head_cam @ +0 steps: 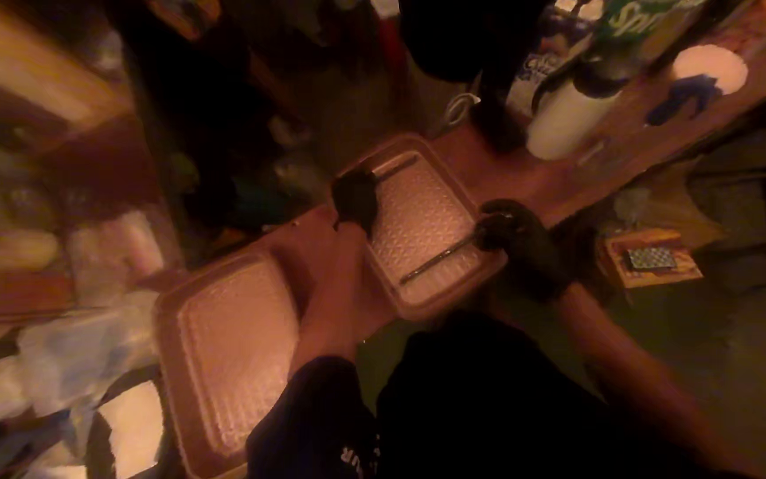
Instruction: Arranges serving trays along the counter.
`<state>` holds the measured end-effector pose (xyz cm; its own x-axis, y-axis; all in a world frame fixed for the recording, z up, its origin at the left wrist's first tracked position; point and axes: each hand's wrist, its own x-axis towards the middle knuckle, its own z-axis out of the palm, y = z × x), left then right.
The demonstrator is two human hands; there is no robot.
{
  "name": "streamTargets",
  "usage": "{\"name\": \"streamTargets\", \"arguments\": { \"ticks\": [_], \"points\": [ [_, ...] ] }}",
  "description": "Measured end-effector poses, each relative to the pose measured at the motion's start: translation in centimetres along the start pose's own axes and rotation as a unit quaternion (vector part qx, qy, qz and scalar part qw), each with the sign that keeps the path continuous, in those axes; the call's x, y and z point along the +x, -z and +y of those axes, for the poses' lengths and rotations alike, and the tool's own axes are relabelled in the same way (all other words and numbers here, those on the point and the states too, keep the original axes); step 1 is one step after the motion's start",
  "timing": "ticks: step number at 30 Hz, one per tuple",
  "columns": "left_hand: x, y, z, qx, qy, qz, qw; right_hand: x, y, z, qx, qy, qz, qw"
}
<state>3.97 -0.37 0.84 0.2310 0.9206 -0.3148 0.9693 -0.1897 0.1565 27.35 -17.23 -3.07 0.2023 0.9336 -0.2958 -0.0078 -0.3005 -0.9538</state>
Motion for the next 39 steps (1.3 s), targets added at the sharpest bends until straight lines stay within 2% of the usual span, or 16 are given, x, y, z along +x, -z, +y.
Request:
{"name": "streamTargets", "arguments": {
  "ticks": [1, 2, 3, 6, 7, 9, 11, 13, 17, 21, 26, 31, 35, 37, 38, 39],
  "points": [
    [4.0, -6.0, -2.4, 0.017, -0.041, 0.141, 0.989, 1.0, -0.2, 0.6, -0.03, -0.006, -0.033, 0.999],
    [6.3, -8.8, -3.6, 0.051, -0.052, 0.162, 0.984, 1.8, -0.5, 1.0, -0.063, -0.005, -0.063, 0.996],
    [7.3, -9.0, -3.8, 0.073, -0.046, 0.136, 0.987, 2.7, -0.7, 1.0, -0.13, 0.004, -0.094, 0.987],
    [6.1, -3.2, -0.7, 0.096, 0.004, -0.093, 0.991, 3.9, -0.7, 0.7, -0.371, 0.089, -0.161, 0.91],
    [6.0, -3.2, -0.8, 0.087, 0.002, -0.077, 0.993, 4.1, -0.7, 0.6, -0.445, 0.107, -0.176, 0.872],
    [7.5, -7.6, -3.2, 0.059, -0.029, 0.096, 0.993, 4.5, -0.9, 0.7, -0.565, 0.132, -0.193, 0.791],
    [8.9, -10.1, -4.5, 0.057, -0.043, 0.167, 0.983, 4.6, -1.3, 1.3, -0.606, 0.18, -0.19, 0.751],
    [8.7, -9.9, -4.3, 0.05, -0.045, 0.169, 0.983, 4.3, -2.4, 1.7, -0.611, 0.198, -0.185, 0.744],
    [5.4, -3.5, -0.4, 0.057, -0.001, -0.027, 0.998, 3.2, -5.3, 4.1, -0.599, 0.256, -0.202, 0.732],
    [8.9, -9.5, -3.9, 0.061, -0.032, 0.144, 0.987, 2.4, -6.8, 5.2, -0.587, 0.259, -0.242, 0.728],
    [9.4, -10.2, -4.4, 0.05, -0.043, 0.166, 0.984, 1.9, -6.0, 5.3, -0.599, 0.25, -0.26, 0.715],
    [3.9, -2.7, 0.7, 0.006, 0.007, 0.007, 1.0, 1.1, -5.8, 4.5, -0.607, 0.233, -0.257, 0.715],
    [-0.7, -2.6, -0.9, -0.069, 0.017, 0.073, 0.995, 1.1, -5.9, 4.1, -0.612, 0.191, -0.248, 0.726],
    [1.3, -4.1, -1.6, -0.052, 0.012, 0.095, 0.994, 1.2, -5.8, 3.9, -0.612, 0.157, -0.282, 0.722],
    [4.1, -7.5, -2.3, -0.049, -0.017, 0.211, 0.976, 1.1, -5.7, 3.8, -0.612, 0.143, -0.292, 0.721],
    [6.2, -8.9, -2.6, -0.025, -0.031, 0.234, 0.972, 1.0, -5.7, 3.5, -0.607, 0.133, -0.289, 0.728]
  ]
}}
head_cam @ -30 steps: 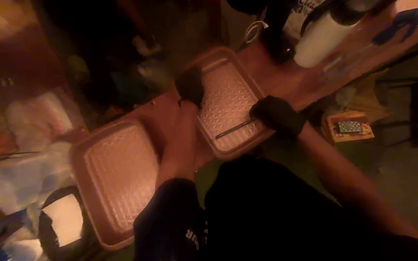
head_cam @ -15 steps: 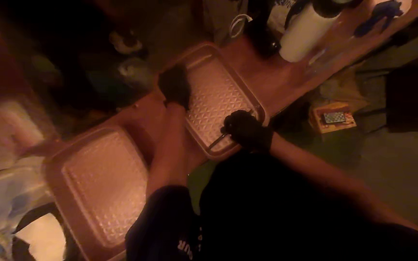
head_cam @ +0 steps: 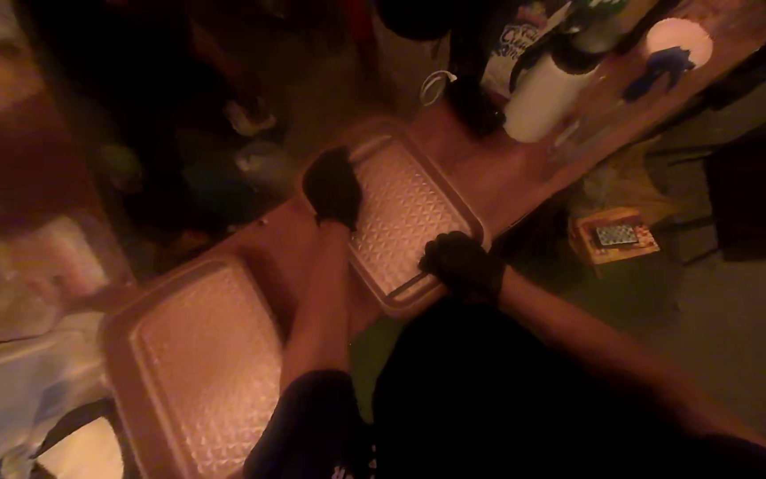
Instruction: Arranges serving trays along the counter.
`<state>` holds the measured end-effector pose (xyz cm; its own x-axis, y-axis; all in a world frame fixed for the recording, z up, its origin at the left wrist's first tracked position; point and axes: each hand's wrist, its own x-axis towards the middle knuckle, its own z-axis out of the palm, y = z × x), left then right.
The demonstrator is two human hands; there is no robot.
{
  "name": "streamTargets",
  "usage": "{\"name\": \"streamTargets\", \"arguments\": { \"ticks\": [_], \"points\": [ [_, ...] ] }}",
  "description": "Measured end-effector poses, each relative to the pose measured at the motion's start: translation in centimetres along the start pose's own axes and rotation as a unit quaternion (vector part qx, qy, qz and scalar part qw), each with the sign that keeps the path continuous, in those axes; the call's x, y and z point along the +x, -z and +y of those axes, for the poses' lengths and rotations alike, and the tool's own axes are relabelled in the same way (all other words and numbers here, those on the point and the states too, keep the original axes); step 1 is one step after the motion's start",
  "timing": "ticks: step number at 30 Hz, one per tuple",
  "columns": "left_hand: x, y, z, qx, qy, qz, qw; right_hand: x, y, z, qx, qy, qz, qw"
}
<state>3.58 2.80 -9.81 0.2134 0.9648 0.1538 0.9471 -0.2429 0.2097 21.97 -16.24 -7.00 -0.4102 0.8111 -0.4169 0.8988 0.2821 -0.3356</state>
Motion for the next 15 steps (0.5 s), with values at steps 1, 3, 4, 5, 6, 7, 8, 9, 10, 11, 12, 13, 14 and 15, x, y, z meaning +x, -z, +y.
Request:
{"name": "streamTargets", "arguments": {
  "ticks": [1, 3, 4, 5, 6, 7, 8, 9, 10, 11, 12, 13, 14, 15],
  "points": [
    [0.7, -0.6, -0.1, 0.01, -0.01, -0.002, 1.0, -0.2, 0.3, 0.0, 0.021, -0.009, 0.012, 1.0],
    [1.0, -0.4, -0.1, -0.003, -0.021, 0.003, 1.0, -0.6, 0.6, 0.4, 0.072, -0.006, 0.064, 0.995],
    [0.7, -0.3, -0.1, -0.023, -0.027, 0.02, 0.999, -0.9, 0.6, 0.9, 0.099, 0.006, 0.102, 0.99],
    [0.2, 0.1, -0.1, -0.052, -0.031, 0.043, 0.997, -1.4, 0.7, 1.4, 0.127, 0.017, 0.145, 0.981],
    [-0.6, 0.5, -0.2, -0.079, -0.032, 0.073, 0.994, -1.9, 0.7, 1.8, 0.153, 0.019, 0.19, 0.97],
    [-1.6, 0.9, -0.4, -0.106, -0.029, 0.106, 0.988, -2.3, 0.8, 2.4, 0.165, 0.009, 0.233, 0.958],
    [-2.7, 1.3, -0.6, -0.131, -0.021, 0.135, 0.982, -2.7, 0.8, 3.1, 0.172, -0.007, 0.283, 0.944],
    [-4.0, 1.6, -0.9, -0.157, -0.01, 0.165, 0.974, -3.0, 0.8, 4.0, 0.178, -0.026, 0.329, 0.927],
    [-5.2, 2.0, -1.0, -0.178, 0.007, 0.185, 0.967, -3.1, 0.7, 5.1, 0.182, -0.046, 0.371, 0.909],
    [-6.5, 2.8, -0.6, -0.199, 0.028, 0.193, 0.96, -3.1, 0.5, 6.3, 0.187, -0.067, 0.398, 0.896],
    [-7.8, 4.3, 0.8, -0.227, 0.054, 0.19, 0.954, -3.1, 0.4, 7.6, 0.194, -0.087, 0.413, 0.885],
    [-9.1, 7.2, 3.7, -0.262, 0.104, 0.156, 0.947, -3.2, 0.3, 8.7, 0.214, -0.1, 0.41, 0.881],
    [-10.2, 11.3, 7.4, -0.311, 0.171, 0.082, 0.931, -3.1, 0.1, 9.8, 0.243, -0.103, 0.406, 0.875],
    [-11.2, 14.3, 9.9, -0.349, 0.218, 0.035, 0.911, -2.7, -0.2, 10.8, 0.272, -0.095, 0.403, 0.869]
  ]
}}
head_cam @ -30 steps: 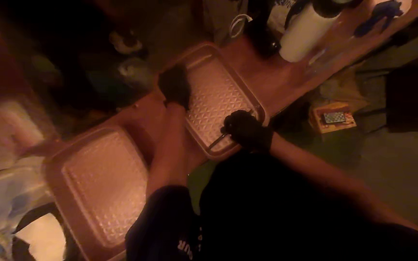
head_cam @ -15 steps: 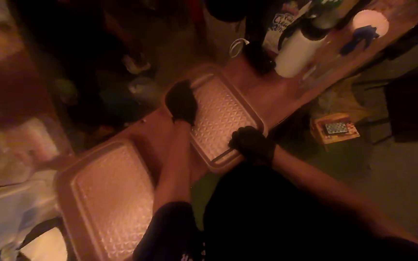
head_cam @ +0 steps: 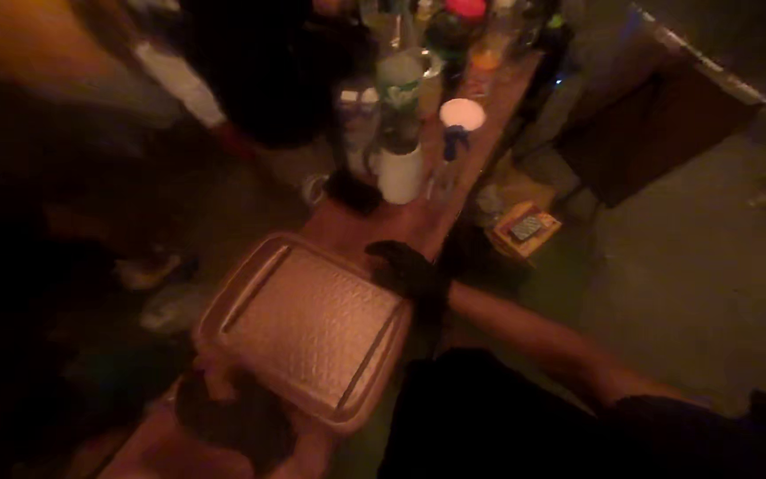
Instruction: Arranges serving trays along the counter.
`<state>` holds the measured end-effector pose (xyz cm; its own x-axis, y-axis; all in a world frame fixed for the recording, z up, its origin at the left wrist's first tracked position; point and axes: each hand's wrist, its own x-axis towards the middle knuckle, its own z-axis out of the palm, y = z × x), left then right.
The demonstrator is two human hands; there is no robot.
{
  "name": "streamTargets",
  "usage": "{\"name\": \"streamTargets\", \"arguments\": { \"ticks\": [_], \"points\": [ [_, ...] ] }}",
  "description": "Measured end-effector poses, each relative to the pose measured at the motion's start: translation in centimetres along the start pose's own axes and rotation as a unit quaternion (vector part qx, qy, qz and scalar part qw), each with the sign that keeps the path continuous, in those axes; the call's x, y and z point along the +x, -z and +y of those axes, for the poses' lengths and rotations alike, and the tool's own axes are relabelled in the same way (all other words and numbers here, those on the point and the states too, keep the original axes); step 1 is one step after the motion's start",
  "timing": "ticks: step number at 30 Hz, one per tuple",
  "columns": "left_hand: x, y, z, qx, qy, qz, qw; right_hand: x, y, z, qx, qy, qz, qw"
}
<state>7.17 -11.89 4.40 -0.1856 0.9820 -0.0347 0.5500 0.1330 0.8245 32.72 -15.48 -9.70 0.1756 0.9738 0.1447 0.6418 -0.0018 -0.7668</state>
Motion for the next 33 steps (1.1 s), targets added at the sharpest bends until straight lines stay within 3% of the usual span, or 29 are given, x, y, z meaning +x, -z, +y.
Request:
{"name": "streamTargets", "arguments": {
  "ticks": [2, 3, 4, 5, 6, 8, 14, 17, 21, 27, 33],
  "points": [
    [-2.2, 0.5, 1.2, -0.03, 0.1, -0.018, 0.994, 0.5, -1.1, 1.3, 0.051, -0.007, -0.016, 0.999],
    [-2.1, 0.1, -1.2, -0.041, 0.116, -0.011, 0.992, 0.5, -1.4, 1.2, 0.055, -0.013, -0.033, 0.998],
    [-1.5, -0.6, -6.1, -0.04, 0.062, -0.003, 0.997, 0.5, -1.9, 1.4, 0.033, -0.01, -0.043, 0.998],
    [-0.4, -2.1, -13.0, -0.027, -0.076, 0.038, 0.996, 0.4, -2.3, 1.4, -0.001, -0.005, -0.051, 0.999],
    [0.7, -2.3, -16.6, -0.01, -0.095, 0.011, 0.995, 0.2, -2.4, 1.1, -0.042, -0.011, -0.079, 0.996],
    [1.4, -2.5, -19.1, 0.001, -0.062, -0.025, 0.998, -0.1, -2.7, 1.0, -0.087, -0.013, -0.1, 0.991],
    [1.0, -2.8, -18.9, -0.036, -0.073, -0.015, 0.997, -0.6, -2.4, 1.0, -0.071, -0.001, -0.083, 0.994],
    [1.4, -2.7, -18.9, -0.014, -0.079, -0.002, 0.997, 0.2, -1.5, -0.5, -0.097, -0.018, -0.121, 0.988],
    [0.6, -2.6, -18.7, -0.043, -0.071, -0.009, 0.997, -0.5, -2.7, 0.7, -0.099, -0.022, -0.09, 0.991],
    [1.1, -2.6, -19.0, 0.041, -0.037, 0.025, 0.998, 0.3, -2.9, 0.3, -0.11, -0.036, -0.087, 0.99],
    [-1.8, -2.7, -20.1, 0.05, -0.011, 0.025, 0.998, 0.4, -2.1, 1.2, -0.087, -0.031, -0.125, 0.988]
  ]
}}
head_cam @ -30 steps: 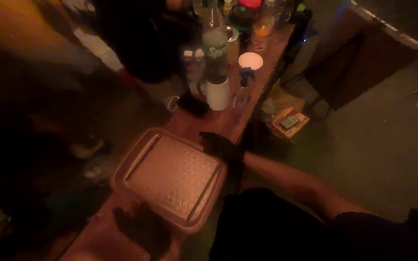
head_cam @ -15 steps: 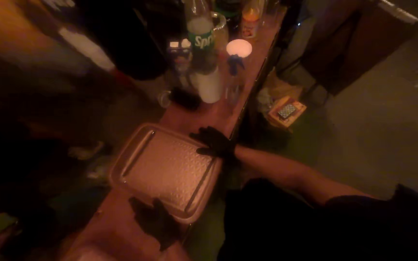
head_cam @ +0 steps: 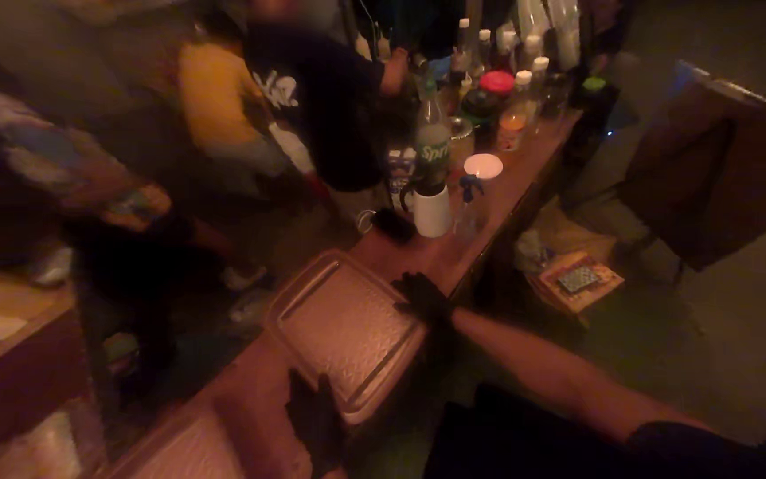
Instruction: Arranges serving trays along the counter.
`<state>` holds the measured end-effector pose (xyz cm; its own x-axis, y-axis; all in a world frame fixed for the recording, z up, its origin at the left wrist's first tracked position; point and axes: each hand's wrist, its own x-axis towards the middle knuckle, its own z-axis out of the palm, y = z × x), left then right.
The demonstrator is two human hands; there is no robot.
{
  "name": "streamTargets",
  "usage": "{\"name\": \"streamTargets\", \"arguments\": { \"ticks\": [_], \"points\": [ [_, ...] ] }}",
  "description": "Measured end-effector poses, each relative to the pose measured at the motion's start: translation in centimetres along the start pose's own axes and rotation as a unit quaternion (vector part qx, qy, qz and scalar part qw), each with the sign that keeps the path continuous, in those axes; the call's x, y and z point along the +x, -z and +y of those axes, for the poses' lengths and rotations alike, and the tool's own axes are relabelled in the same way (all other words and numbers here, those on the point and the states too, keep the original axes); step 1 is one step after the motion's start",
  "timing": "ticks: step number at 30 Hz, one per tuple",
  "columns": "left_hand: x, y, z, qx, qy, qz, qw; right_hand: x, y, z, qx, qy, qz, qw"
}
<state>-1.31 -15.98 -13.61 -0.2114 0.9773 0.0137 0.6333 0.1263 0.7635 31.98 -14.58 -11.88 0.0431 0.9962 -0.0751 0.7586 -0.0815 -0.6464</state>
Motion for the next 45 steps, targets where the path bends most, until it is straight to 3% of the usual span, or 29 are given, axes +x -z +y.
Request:
{"name": "streamTargets", "arguments": {
  "ticks": [7, 9, 11, 13, 17, 26, 30, 34, 38, 45],
  "points": [
    [-2.0, -0.1, 1.4, 0.033, -0.031, 0.036, 0.998, -0.5, 0.7, 0.2, -0.003, 0.021, -0.021, 1.0],
    [-2.9, 0.7, 3.9, 0.029, -0.028, 0.064, 0.997, -0.1, 0.1, 1.1, -0.022, 0.045, -0.01, 0.999],
    [-4.4, 2.1, 8.7, 0.053, 0.034, 0.112, 0.992, -0.3, 0.4, 0.9, -0.034, 0.049, -0.029, 0.998],
    [-5.0, 2.3, 10.8, 0.069, 0.083, 0.159, 0.981, -1.0, 1.2, 0.1, -0.028, 0.036, -0.04, 0.998],
    [-4.1, 1.1, 8.7, 0.074, 0.039, 0.207, 0.975, -1.0, 1.0, -0.2, -0.046, 0.035, -0.008, 0.998],
    [-3.3, 1.4, 7.6, 0.084, 0.053, 0.159, 0.982, -0.8, 0.6, -0.2, -0.059, 0.016, 0.002, 0.998],
    [-1.9, -0.8, 2.3, 0.129, 0.018, 0.207, 0.97, -0.8, 0.3, 0.5, -0.09, 0.032, 0.005, 0.995],
    [-1.9, -0.1, 3.4, 0.139, 0.079, 0.175, 0.971, -0.1, -0.3, 1.0, -0.125, 0.047, 0.015, 0.991],
    [-1.3, -1.1, 1.0, 0.181, 0.028, 0.231, 0.956, -0.1, -0.3, 0.4, -0.115, 0.05, 0.019, 0.992],
    [-1.2, 0.0, 2.2, 0.179, 0.037, 0.203, 0.962, -0.2, -0.2, 0.7, -0.074, 0.061, 0.023, 0.995]
  ]
}}
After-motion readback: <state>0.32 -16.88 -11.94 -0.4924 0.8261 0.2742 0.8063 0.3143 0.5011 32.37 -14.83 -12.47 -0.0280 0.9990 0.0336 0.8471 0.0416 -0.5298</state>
